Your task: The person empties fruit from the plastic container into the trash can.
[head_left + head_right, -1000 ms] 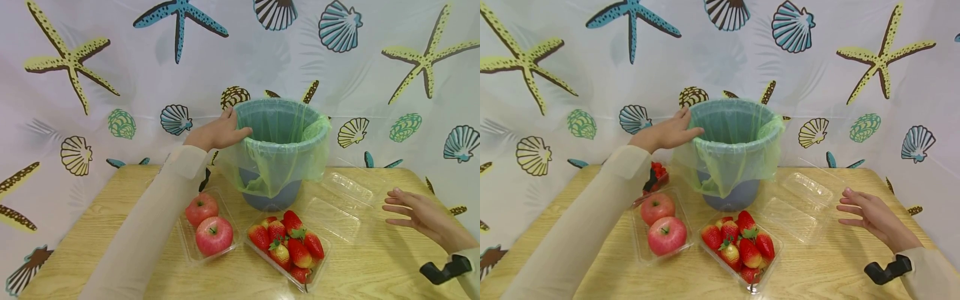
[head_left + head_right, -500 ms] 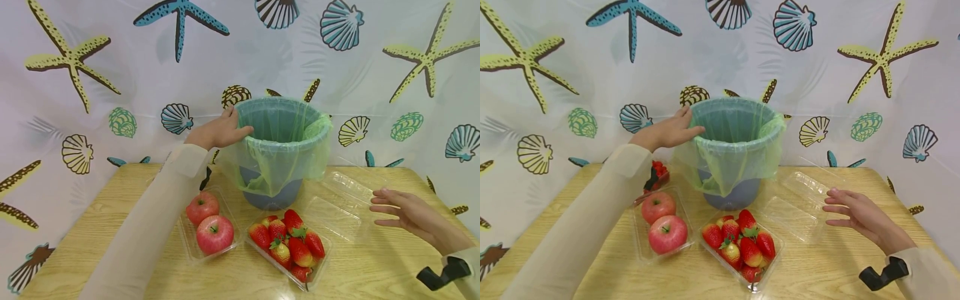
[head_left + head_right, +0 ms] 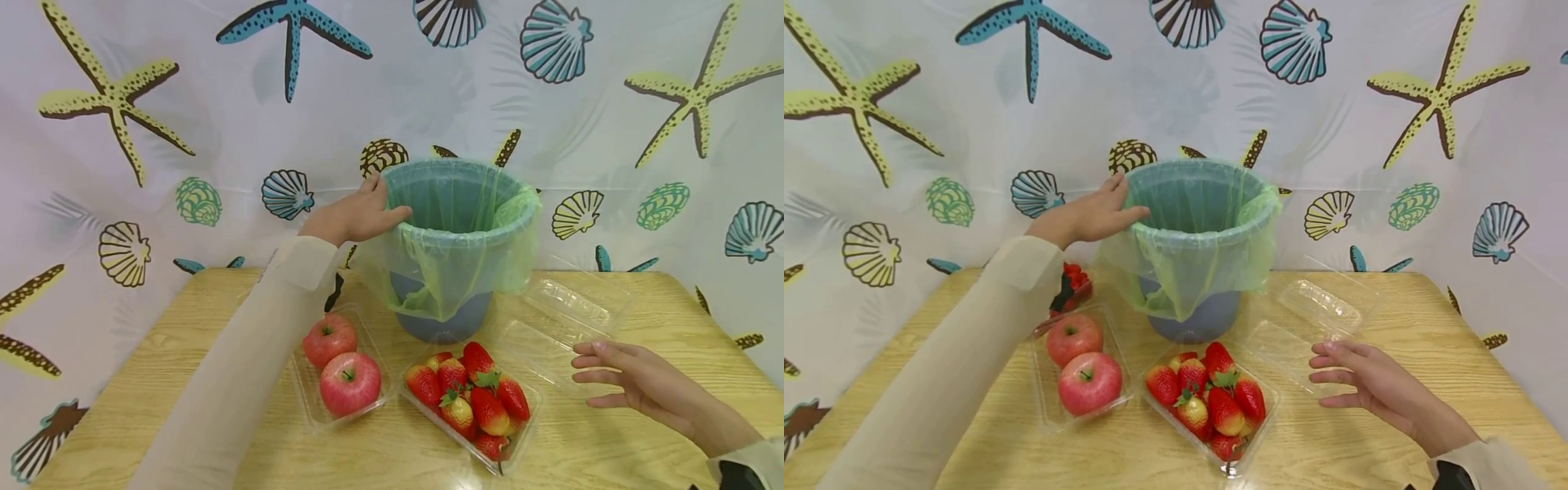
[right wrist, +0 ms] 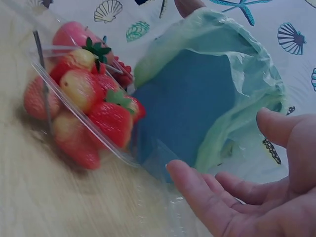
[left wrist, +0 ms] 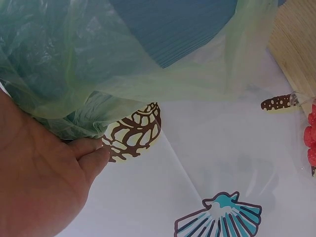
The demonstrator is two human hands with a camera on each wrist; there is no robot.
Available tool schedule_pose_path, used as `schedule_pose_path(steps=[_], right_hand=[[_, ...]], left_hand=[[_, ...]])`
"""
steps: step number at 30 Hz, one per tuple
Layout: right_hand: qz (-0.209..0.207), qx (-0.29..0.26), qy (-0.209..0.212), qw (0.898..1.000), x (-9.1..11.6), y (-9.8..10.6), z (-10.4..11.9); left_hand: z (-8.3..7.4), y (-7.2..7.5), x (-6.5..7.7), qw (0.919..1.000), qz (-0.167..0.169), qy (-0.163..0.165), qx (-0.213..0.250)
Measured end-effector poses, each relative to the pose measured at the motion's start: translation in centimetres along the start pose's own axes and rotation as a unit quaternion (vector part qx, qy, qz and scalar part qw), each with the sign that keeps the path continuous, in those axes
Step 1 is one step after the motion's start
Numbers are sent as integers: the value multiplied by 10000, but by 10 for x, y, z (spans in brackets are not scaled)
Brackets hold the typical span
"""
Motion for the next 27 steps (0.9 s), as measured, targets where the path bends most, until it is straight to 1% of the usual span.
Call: schedule_pose_path(steps=[4,10,13,19,24,27], right_hand=[[307,-199,-95,9993,4,-12,-11],[455,-398,-391,9974,5,-23,-35],[453,-525,-528,9962,6,-27,-47],[323,-554,-716,9954,3,-36,-67],[285,-599,-794,9946,-2,-46,-79],[354,-715,-855,9931,-4,-54,-83]], left_hand=[[-1,0,0,10000,-18,-36,-18],[-2,1,0,10000,-9,-48,-44],[-2,1,-1,10000,-13,-46,-45],[-1,1,0,10000,-67,-35,-63],[0,0,0,9999,-98,-59,-81],[0,0,0,9999,-99,-65,-64]])
Point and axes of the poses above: each hand's wrist, its own x-axis away from the middle knuckle, its own y-axis out of the back of the hand, z = x × y, the point moved 7 cm from there along -x, towards the middle knuckle, and after that the axes turned 9 degrees about -x, right-handed, at the moved point
